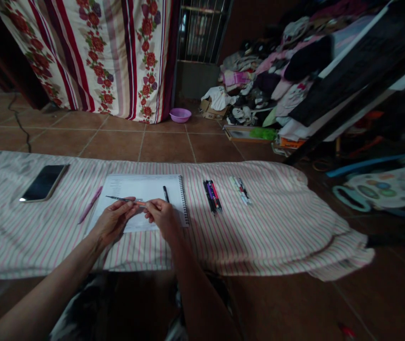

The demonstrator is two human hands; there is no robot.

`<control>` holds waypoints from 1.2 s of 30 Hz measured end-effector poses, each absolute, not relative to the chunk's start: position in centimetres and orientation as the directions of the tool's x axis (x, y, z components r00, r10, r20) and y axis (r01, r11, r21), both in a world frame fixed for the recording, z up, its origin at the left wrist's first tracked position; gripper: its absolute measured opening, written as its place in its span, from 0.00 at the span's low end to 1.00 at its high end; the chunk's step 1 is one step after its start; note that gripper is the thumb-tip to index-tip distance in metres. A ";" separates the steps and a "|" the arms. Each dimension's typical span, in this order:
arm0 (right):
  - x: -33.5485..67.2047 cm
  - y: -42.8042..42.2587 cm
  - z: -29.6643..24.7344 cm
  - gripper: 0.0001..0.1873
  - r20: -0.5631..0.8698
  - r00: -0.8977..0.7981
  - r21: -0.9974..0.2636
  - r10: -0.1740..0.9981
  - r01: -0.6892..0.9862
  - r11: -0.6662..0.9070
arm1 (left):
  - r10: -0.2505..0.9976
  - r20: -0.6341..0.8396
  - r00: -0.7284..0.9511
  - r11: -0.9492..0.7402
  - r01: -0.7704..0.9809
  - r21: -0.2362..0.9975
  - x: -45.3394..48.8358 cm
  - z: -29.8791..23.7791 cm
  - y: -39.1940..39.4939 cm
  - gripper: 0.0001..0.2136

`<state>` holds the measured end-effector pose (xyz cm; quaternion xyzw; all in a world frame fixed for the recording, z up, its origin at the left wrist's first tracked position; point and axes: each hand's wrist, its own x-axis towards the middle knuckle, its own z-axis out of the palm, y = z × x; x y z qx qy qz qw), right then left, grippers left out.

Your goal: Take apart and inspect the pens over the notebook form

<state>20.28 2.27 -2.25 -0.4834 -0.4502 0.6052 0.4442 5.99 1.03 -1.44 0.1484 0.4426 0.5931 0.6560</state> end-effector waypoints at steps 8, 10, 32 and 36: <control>20.1 2.3 -1.9 0.12 -0.208 -0.133 -0.949 0.969 -0.211 -0.232 | 0.902 -0.414 -0.121 0.241 -0.654 0.717 6.2 -1.5 0.8 0.05; 20.1 2.4 -1.8 0.12 -0.214 -0.123 -0.944 0.969 -0.228 -0.237 | 0.903 -0.414 -0.112 0.254 -0.637 0.727 6.1 -1.5 0.7 0.05; 19.0 2.3 -2.5 0.11 -0.181 -0.171 -0.931 0.969 -0.289 -0.225 | 0.859 0.448 0.247 -0.327 0.938 0.111 3.9 -1.7 -1.2 0.14; 18.5 2.3 -2.7 0.13 -0.189 -0.216 -0.913 0.958 -0.322 -0.253 | 0.864 0.424 0.273 -0.327 0.943 0.060 4.0 -1.8 -1.5 0.13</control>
